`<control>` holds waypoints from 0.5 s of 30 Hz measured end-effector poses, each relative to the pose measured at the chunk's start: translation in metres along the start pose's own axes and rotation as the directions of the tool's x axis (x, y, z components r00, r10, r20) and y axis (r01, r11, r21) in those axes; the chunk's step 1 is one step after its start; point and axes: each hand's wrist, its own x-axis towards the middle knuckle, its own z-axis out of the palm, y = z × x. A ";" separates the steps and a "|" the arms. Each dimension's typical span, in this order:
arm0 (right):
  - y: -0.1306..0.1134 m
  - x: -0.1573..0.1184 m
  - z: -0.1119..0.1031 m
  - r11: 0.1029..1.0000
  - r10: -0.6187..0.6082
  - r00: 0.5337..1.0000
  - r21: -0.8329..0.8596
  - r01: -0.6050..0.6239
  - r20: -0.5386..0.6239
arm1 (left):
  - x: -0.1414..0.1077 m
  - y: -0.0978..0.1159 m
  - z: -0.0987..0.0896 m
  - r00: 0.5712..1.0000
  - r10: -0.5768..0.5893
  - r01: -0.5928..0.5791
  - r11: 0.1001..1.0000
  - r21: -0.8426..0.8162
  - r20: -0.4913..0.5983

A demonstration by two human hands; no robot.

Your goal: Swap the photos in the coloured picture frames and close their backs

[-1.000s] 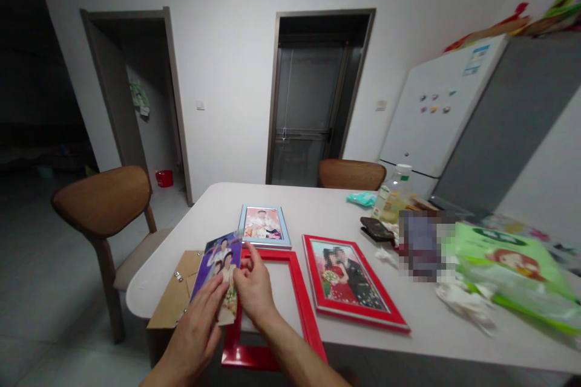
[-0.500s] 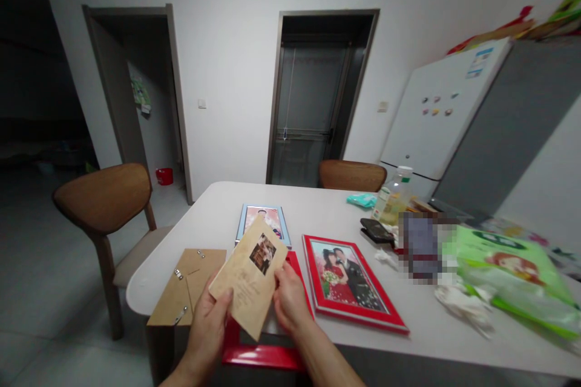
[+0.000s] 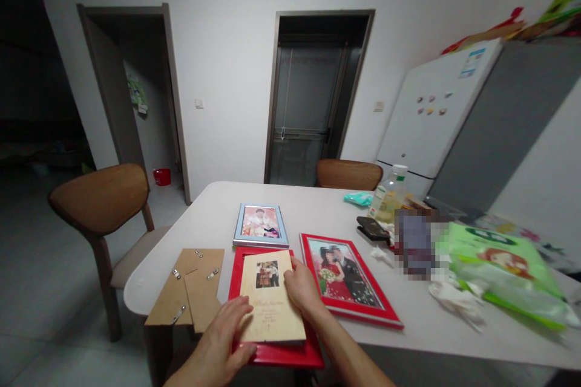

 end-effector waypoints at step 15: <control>0.008 0.002 0.010 0.891 -0.072 0.995 -0.453 0.030 -0.075 | -0.001 0.005 -0.006 0.989 0.080 -0.093 0.990 0.106 0.123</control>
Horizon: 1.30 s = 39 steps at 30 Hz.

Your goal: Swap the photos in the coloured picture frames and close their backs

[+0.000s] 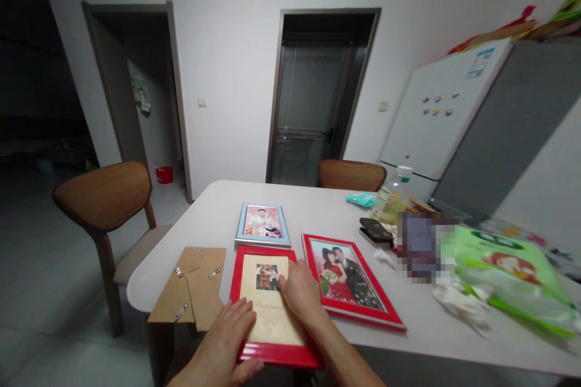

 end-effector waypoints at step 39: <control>0.018 -0.064 -0.019 0.873 -0.309 0.951 0.407 0.270 0.030 | 0.028 0.016 -0.011 0.975 -0.151 0.122 0.977 0.177 0.161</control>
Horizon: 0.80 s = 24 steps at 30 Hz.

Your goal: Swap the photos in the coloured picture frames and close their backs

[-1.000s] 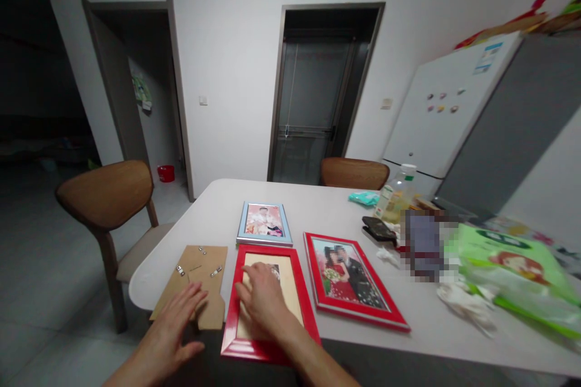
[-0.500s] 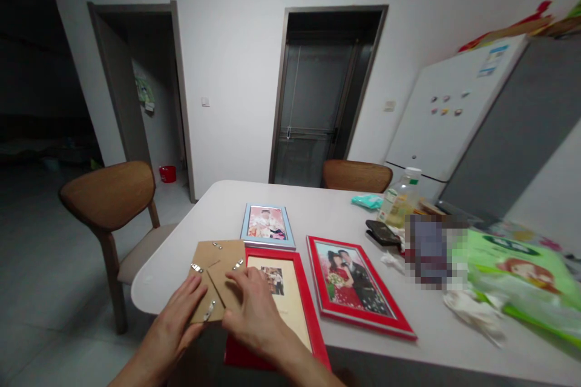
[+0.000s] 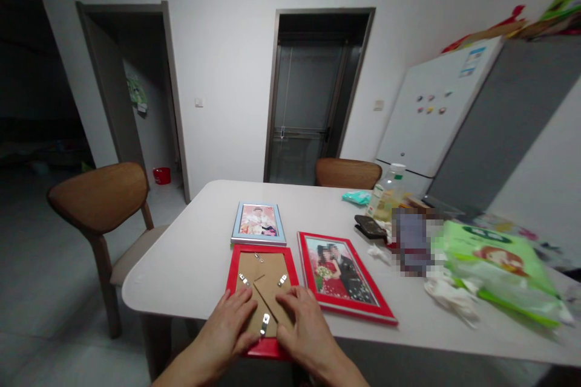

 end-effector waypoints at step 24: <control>0.014 0.039 0.012 0.938 -0.064 0.991 -0.346 0.019 -0.120 | -0.013 -0.011 -0.002 0.999 -0.019 0.020 0.999 -0.031 0.043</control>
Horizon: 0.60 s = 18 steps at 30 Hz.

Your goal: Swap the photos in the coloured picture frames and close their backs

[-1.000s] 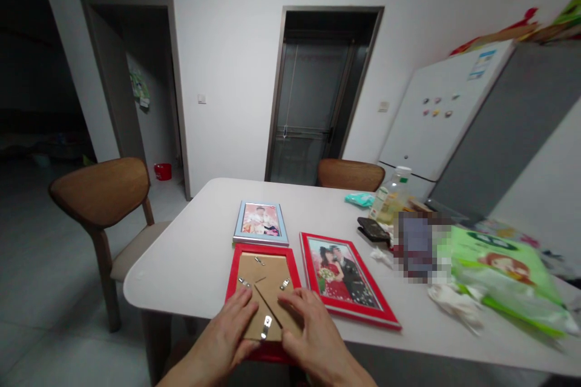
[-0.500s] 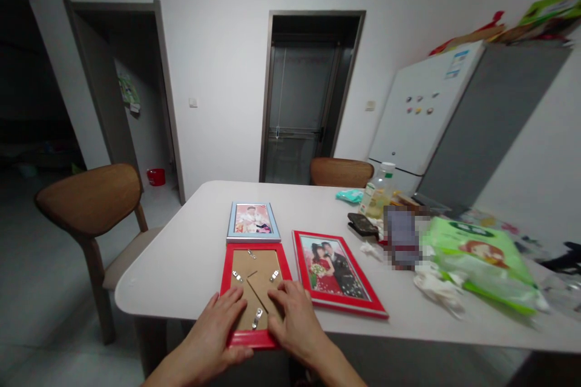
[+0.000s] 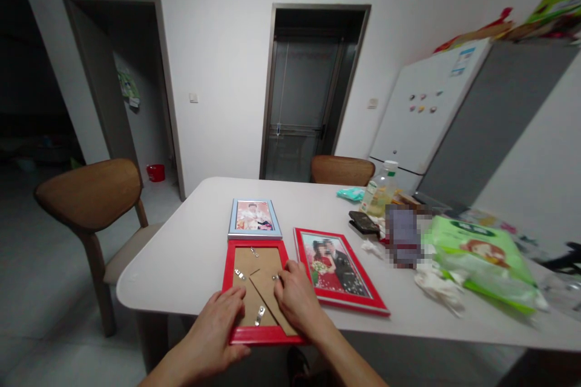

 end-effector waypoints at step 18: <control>-0.040 0.012 -0.002 0.964 -0.221 0.966 0.180 0.196 0.135 | 0.000 -0.003 0.001 0.998 0.036 -0.042 0.994 -0.101 -0.059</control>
